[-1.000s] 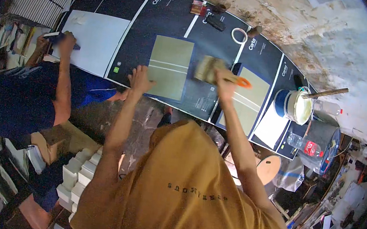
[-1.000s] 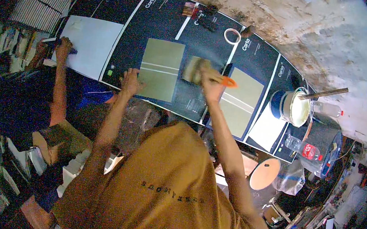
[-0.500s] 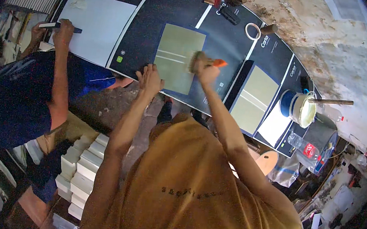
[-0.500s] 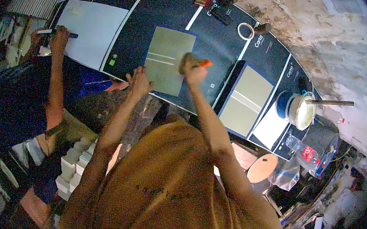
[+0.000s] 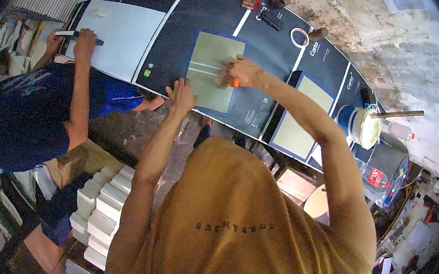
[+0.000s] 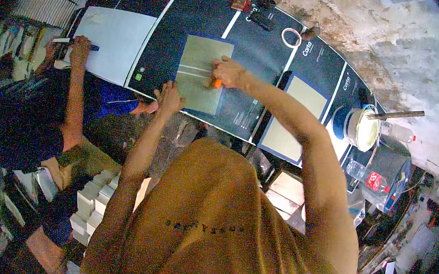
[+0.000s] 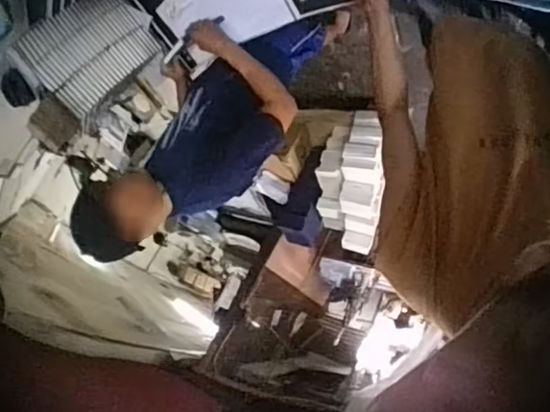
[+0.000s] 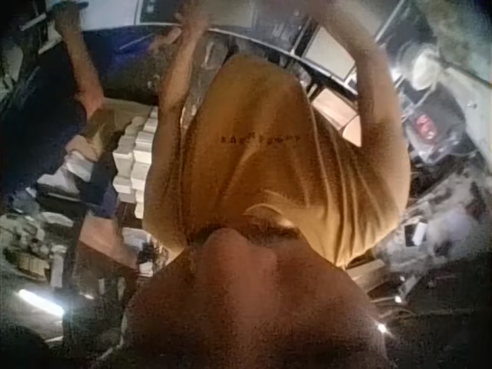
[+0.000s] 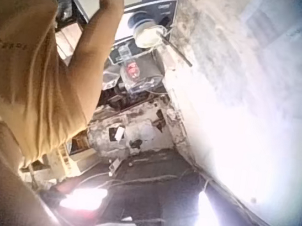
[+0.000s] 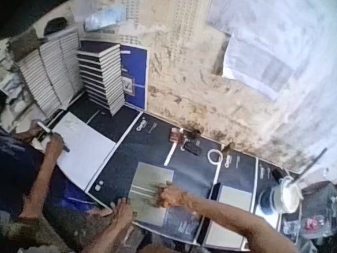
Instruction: The person applies glue to a rectangular sheet using a brush and then moves the sheet aside while working at a table.
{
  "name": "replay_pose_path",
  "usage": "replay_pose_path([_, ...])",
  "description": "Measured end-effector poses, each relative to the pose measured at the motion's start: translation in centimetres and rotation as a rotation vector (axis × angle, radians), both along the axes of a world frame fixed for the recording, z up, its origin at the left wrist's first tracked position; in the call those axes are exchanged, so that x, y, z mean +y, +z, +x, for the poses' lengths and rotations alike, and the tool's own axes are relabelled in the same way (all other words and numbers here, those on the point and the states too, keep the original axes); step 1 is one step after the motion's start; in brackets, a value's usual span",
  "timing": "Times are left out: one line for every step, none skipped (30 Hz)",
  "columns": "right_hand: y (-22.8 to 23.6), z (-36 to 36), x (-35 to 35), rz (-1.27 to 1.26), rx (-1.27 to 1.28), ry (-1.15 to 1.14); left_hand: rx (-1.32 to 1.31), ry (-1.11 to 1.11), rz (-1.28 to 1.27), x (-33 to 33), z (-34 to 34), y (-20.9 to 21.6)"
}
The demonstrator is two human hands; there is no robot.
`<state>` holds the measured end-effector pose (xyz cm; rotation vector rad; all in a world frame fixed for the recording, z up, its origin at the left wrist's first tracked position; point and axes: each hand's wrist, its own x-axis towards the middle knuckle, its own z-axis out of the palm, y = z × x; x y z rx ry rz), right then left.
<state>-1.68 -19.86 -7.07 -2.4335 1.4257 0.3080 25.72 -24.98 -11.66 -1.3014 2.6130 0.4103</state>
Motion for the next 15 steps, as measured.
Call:
replay_pose_path([2.3, -0.5, 0.3, 0.009, 0.025, 0.021, 0.005, 0.006, 0.011, -0.1, -0.1, -0.1])
replay_pose_path([2.2, -0.1, 0.6, 0.001, 0.030, 0.021, 0.011, 0.011, 0.022, -0.2, -0.2, -0.3])
replay_pose_path([1.7, 0.5, 0.9, -0.036, -0.153, -0.212, 0.015, 0.010, 0.015, -0.2, 0.0, -0.4])
replay_pose_path([1.1, 0.5, 1.2, -0.078, -0.329, -0.447, 0.006, 0.016, 0.037, -0.2, -0.4, -0.1])
replay_pose_path([0.3, 1.6, 0.8, -0.087, -0.324, -0.442, -0.008, 0.029, 0.060, 0.0, -0.5, 0.1])
replay_pose_path([-0.7, 4.1, -0.5, -0.189, -0.584, -0.821, -0.004, 0.049, 0.054, 0.1, -0.1, -0.4])
replay_pose_path([-1.7, 6.9, -1.8, -0.280, -0.845, -1.194, -0.006, 0.053, 0.082, 0.0, 0.8, -1.7])
replay_pose_path([-2.7, 10.1, -2.6, -0.316, -0.968, -1.329, -0.007, 0.061, 0.118, 0.2, 1.7, -3.0])
replay_pose_path([-2.9, 11.8, -3.0, -0.388, -1.090, -1.496, 0.000, 0.047, 0.111, 0.1, 1.3, -3.0])
replay_pose_path([-4.7, 12.2, -3.1, -0.424, -1.093, -1.517, -0.005, 0.024, 0.086, -0.2, 0.6, -2.3])
replay_pose_path([-8.1, 11.7, -2.6, -0.594, -0.892, -1.547, -0.010, -0.027, 0.062, -0.6, -0.9, -1.3])
replay_pose_path([-10.4, 10.8, -2.0, -0.730, -0.676, -1.563, -0.007, -0.076, 0.059, -0.7, -2.0, -0.5])
replay_pose_path([-10.1, 10.4, -1.1, -0.722, -0.669, -1.566, -0.032, -0.049, 0.072, -0.6, -1.7, -0.3])
replay_pose_path([-8.3, 10.2, 0.2, -0.577, -0.716, -1.578, -0.059, 0.008, 0.083, -0.4, -0.7, -0.3])
replay_pose_path([-6.8, 9.3, 1.6, -0.443, -0.759, -1.597, -0.076, 0.032, 0.091, -0.3, -0.2, -0.5])
